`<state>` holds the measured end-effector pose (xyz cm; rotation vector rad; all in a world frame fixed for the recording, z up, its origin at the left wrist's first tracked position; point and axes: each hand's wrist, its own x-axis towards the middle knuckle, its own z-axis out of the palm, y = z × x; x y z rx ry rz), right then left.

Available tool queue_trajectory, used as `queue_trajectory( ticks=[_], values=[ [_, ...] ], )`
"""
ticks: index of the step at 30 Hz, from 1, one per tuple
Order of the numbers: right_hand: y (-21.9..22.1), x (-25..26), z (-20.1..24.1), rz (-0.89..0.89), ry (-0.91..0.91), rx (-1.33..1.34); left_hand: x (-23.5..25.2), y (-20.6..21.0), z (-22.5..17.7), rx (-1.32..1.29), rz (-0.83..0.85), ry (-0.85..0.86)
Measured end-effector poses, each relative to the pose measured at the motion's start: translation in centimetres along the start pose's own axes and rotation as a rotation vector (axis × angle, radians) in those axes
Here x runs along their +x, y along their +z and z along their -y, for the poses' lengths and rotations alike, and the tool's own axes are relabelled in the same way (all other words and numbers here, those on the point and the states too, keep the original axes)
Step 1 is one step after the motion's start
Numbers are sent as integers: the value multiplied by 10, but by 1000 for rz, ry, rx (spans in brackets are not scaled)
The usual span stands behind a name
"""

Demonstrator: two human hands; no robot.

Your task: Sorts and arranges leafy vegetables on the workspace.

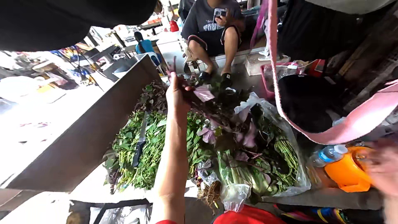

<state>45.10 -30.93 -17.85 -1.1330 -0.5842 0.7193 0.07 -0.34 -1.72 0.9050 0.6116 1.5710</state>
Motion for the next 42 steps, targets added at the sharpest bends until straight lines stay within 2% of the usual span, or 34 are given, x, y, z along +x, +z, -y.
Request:
queue_trajectory(
  ticks=[2, 4, 5, 7, 8, 11, 13, 15, 16, 18, 20, 24, 27, 32, 35, 39, 42],
  values=[
    [88, -28, 0, 219, -43, -107, -4, 13, 10, 106, -34, -28],
    [164, -45, 5, 481, -289, -183, -10, 26, 21, 164, -47, -59],
    [198, -50, 9, 557, -449, -258, -16, 33, 24, 172, -53, -78],
    [257, -49, 11, 525, -771, -547, -29, 45, 28, 173, -68, -96],
    [280, -44, 6, 482, -842, -720, -37, 49, 30, 159, -65, -97],
    [327, -32, -27, 512, -705, -1040, -59, 49, 37, 117, -56, -52],
    [334, -40, -45, 592, -643, -1081, -77, 39, 42, 224, -10, 25],
    [326, -44, -43, 702, -580, -1015, -93, 24, 43, 383, 72, 91],
    [317, -42, -36, 703, -577, -921, -100, 18, 42, 427, 114, 119],
    [306, -29, -17, 626, -709, -676, -113, 10, 40, 525, 191, 142],
    [306, -22, 9, 635, -734, -485, -131, 9, 42, 624, 263, 149],
    [314, -24, 32, 722, -650, -411, -160, 16, 68, 773, 309, 238],
    [312, -30, 33, 749, -574, -365, -170, 18, 86, 805, 392, 304],
    [301, -25, 29, 827, -383, -188, -170, 16, 91, 703, 595, 220],
    [297, -26, 26, 819, -361, -235, -167, 18, 92, 751, 655, 186],
    [295, -26, 19, 768, -409, -493, -164, 17, 96, 868, 684, 153],
    [295, -22, 10, 762, -418, -499, -167, 14, 102, 729, 661, 52]
  ],
)
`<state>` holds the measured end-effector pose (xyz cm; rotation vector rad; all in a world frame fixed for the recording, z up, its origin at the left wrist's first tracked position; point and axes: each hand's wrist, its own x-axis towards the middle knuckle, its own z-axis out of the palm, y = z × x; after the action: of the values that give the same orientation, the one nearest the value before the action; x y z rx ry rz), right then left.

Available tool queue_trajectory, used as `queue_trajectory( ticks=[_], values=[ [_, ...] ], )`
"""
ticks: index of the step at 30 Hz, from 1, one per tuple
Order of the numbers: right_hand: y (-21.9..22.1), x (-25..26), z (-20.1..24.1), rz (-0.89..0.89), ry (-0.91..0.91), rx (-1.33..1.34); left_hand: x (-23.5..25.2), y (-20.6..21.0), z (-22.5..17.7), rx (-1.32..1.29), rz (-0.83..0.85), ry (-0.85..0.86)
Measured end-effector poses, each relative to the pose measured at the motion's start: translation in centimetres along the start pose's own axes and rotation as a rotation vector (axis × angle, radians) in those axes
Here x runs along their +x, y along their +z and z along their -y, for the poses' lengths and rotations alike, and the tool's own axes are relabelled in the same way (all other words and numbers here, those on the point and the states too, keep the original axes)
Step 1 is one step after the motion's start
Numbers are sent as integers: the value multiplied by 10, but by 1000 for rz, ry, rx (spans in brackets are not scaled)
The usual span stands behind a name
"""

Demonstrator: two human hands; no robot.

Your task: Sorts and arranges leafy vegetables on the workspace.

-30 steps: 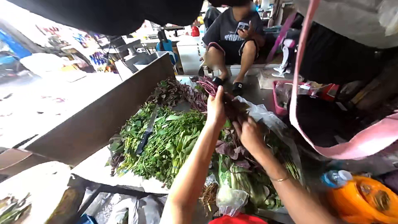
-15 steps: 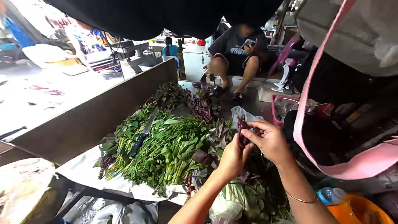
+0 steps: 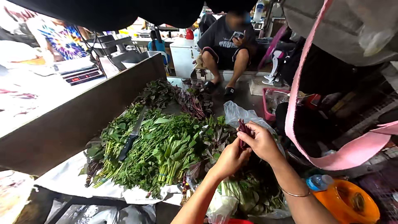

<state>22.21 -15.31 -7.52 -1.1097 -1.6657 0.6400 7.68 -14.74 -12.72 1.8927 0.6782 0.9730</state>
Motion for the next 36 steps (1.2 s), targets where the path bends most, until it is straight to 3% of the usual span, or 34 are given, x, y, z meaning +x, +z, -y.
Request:
queue_trajectory(
  ticks=[3, 10, 13, 18, 21, 28, 31, 36],
  values=[
    [-1, 1, -6, -15, -18, 82, -5, 12, 3, -101, -91, -20],
    [-13, 6, -11, 44, 67, 179, -4, 27, -7, 372, -366, -38],
    [-39, 16, -38, 67, 43, 392, -4, 17, -11, 379, -356, -42],
    [-50, 29, -63, -64, -67, 550, -4, 9, -13, 417, -335, 33],
    [-53, 37, -57, 100, -50, 573, -3, 8, -14, 437, -282, 0],
    [-55, 47, -27, 609, 26, 291, -4, 4, -10, 492, -165, 18],
    [-52, 44, -29, 593, 75, 370, -5, 1, -12, 500, -168, 45],
    [-26, 26, -56, 467, -5, 735, -3, 0, -13, 482, -177, 141]
  ],
)
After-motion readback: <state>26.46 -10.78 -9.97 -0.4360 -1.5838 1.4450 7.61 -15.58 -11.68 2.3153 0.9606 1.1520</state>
